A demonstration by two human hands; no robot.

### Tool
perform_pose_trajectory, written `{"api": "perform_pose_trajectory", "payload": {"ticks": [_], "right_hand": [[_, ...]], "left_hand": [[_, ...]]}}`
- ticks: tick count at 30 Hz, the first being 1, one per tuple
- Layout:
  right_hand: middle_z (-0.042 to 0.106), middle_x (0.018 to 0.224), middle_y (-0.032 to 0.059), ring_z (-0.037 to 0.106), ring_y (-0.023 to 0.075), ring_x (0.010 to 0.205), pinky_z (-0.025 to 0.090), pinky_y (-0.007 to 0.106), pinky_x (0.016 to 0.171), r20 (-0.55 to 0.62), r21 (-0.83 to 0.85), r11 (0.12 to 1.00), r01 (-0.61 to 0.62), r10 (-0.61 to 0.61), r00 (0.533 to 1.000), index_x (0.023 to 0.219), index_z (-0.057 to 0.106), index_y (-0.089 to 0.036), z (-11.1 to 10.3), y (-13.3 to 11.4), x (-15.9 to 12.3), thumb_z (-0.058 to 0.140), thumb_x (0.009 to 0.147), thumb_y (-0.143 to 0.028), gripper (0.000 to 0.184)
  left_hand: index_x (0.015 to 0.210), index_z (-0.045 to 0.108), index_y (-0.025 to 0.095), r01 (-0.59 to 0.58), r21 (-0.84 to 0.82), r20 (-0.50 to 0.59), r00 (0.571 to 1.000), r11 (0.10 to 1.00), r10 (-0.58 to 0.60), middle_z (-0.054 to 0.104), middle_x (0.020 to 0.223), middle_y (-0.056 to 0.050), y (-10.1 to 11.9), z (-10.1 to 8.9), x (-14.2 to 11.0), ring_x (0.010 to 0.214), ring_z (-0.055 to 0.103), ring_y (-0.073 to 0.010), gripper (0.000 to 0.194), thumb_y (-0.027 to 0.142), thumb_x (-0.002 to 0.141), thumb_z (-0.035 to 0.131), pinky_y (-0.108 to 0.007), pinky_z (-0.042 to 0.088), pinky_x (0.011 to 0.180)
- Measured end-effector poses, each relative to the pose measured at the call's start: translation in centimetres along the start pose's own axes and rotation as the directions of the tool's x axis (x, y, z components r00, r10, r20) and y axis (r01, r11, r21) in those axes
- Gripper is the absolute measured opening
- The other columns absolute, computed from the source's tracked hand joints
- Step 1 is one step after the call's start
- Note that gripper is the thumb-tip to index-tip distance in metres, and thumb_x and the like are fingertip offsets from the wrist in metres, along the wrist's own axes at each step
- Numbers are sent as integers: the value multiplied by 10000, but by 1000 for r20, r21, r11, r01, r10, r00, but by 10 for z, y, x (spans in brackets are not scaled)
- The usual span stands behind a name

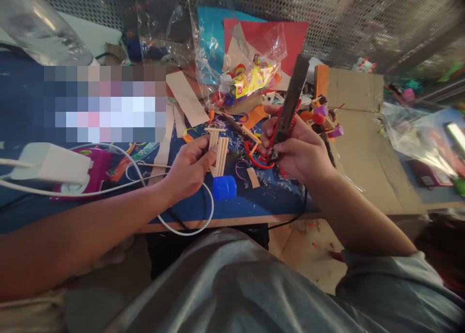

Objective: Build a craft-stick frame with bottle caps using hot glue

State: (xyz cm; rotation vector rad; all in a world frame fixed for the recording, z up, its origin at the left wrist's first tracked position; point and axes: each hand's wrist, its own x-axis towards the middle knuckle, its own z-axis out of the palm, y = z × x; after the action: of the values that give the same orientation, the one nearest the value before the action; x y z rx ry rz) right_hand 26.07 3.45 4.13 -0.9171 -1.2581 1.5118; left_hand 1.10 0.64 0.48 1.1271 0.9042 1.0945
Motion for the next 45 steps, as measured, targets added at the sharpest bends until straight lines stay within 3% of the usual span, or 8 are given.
{"api": "perform_pose_trajectory", "payload": {"ticks": [3,10,15,21,26,32,36,45], "right_hand": [[555,945,-12,576,190,802,629,421,772,12,-42,999,2,-1,1000,1333,692,-375,9,-9,2,770,606,-118,775],[651,1027,42,695,258,1020,690,459,877,47,79,997,3,-7,999,1132,685,-307,29,16,9,786,794,-395,364],[752,1245,60,744,313,1233,712,429,778,76,187,975,-121,108,991,1114,661,-312,42,30,0,866,843,-575,430],[759,1388,66,714,321,1368,714,438,822,71,142,989,-38,28,997,1097,648,-328,50,37,-8,892,859,-651,469],[777,1330,71,707,345,1416,707,448,806,73,120,993,-8,0,997,1095,662,-349,50,38,-8,882,859,-684,466],[745,1357,64,735,347,1366,720,440,774,47,122,992,-40,35,998,1089,711,-350,44,35,-8,908,841,-701,472],[725,1297,54,759,313,1245,725,428,773,-68,17,1000,13,-12,998,1176,735,-349,33,36,-5,877,869,-732,511],[699,965,38,766,276,938,642,407,678,-121,-111,990,84,-98,988,1308,720,-375,15,32,-3,870,904,-698,539]], "left_hand": [[919,730,194,2,34,3,1000,999,-2,571,674,30,4,2,-2,600,515,-115,494,613,818,972,-261,447,545],[893,702,180,20,115,-21,1000,993,-18,661,713,35,0,9,-1,561,520,-84,456,388,665,1037,-221,444,514],[941,788,167,-47,176,4,999,983,47,675,719,27,-4,10,1,606,539,-98,481,382,619,1073,-232,486,568],[885,854,161,-132,258,-10,990,957,139,642,677,10,-2,10,-4,593,473,-100,414,473,705,1058,-247,385,548],[847,885,185,-189,327,-9,979,926,202,794,811,-48,0,9,-8,690,632,-156,290,452,802,989,-288,520,653],[802,812,187,-156,333,23,987,930,157,670,662,11,-2,9,-5,567,492,-96,173,329,874,880,-247,417,547],[803,771,188,6,207,-113,993,978,18,595,622,29,-5,5,3,533,481,-94,310,425,773,968,-231,368,478],[1120,776,197,96,37,-118,989,995,-91,566,746,40,3,1,3,627,523,-108,496,370,732,1031,-256,442,546]]}}
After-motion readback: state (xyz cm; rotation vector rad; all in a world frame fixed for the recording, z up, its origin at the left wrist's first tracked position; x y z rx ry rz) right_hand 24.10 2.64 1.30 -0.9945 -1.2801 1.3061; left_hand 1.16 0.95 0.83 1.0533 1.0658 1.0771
